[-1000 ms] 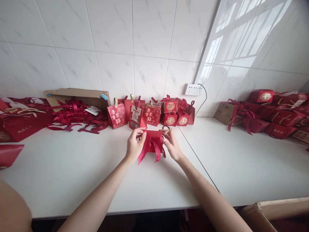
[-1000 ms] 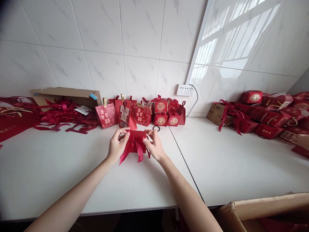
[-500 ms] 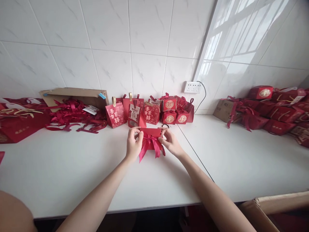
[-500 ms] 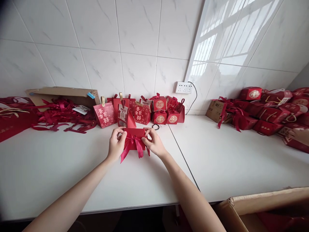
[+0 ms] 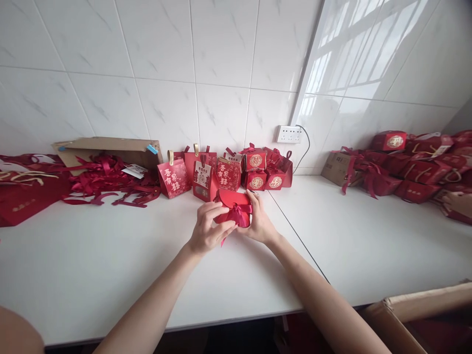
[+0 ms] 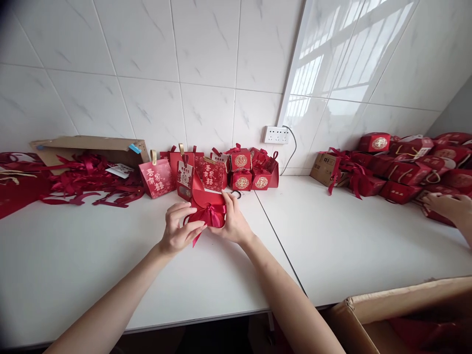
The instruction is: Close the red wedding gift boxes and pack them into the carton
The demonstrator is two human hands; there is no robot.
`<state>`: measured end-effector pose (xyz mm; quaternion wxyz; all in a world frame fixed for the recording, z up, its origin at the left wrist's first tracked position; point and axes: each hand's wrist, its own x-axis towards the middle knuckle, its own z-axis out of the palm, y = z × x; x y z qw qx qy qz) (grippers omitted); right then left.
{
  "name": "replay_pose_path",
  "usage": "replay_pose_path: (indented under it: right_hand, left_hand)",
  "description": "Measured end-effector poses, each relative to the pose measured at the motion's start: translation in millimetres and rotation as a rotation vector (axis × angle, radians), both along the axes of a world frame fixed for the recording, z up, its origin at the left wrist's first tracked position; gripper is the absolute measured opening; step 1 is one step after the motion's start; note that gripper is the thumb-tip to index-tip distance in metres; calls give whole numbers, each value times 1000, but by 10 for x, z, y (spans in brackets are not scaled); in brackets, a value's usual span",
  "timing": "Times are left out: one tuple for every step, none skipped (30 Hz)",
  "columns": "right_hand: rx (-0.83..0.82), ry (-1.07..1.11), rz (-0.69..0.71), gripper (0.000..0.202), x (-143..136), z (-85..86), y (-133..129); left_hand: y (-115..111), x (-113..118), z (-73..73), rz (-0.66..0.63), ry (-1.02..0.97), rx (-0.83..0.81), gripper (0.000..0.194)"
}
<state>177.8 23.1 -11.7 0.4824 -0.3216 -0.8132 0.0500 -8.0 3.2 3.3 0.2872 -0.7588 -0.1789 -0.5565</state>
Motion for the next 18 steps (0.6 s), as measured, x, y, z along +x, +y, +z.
replay_pose_path:
  right_hand:
    - [-46,45,-5,100,-6,17,-10]
    - [-117,118,-9,103,-15,44,-21]
    - [-219,223,-3,102,-24,81,-31]
    - [-361,350,25,98,-33,130,-41]
    - [-543,480,83,89,-38,190,-50]
    - [-749,598,173,77,-37,258,-57]
    - [-958,691,287,65,-30,332,-63]
    - [-1148,757,411,57,-16,408,-70]
    - [-1302,798,523,54,5,483,-80]
    - [-1412,824,610,53,34,553,-97]
    - [-1487,836,664,52,72,617,-122]
    - [-1545,833,682,51,120,674,-159]
    - [-1588,822,671,50,183,724,-209]
    - [-1606,819,637,48,267,767,-275]
    - [-1598,827,584,45,377,804,-357]
    - [-1563,851,516,42,519,836,-454]
    - [-1497,894,436,37,699,863,-567]
    - [-1411,934,343,33,917,885,-697]
  left_hand:
    - [22,-3,-4,9,-72,-61,2]
    - [52,-8,-14,19,-189,-157,4]
    - [90,-16,-30,30,-348,-283,8]
    - [133,-27,-52,43,-520,-421,11]
    - [177,-41,-78,53,-674,-550,14]
    - [220,-56,-107,58,-787,-660,17]
    - [256,-71,-135,56,-853,-743,18]
    - [285,-83,-161,47,-875,-796,19]
    - [303,-92,-182,32,-861,-827,19]
    - [312,-97,-198,14,-829,-847,18]
    - [313,-97,-207,-5,-801,-870,18]
    - [308,-95,-210,-20,-774,-892,18]
    - [300,-91,-208,-31,-751,-912,18]
    - [292,-85,-203,-40,-734,-928,19]
    - [286,-78,-196,-46,-722,-941,20]
    - [282,-70,-188,-53,-714,-951,21]
    - [280,-61,-180,-60,-709,-961,23]
    - [279,-51,-175,-71,-706,-974,24]
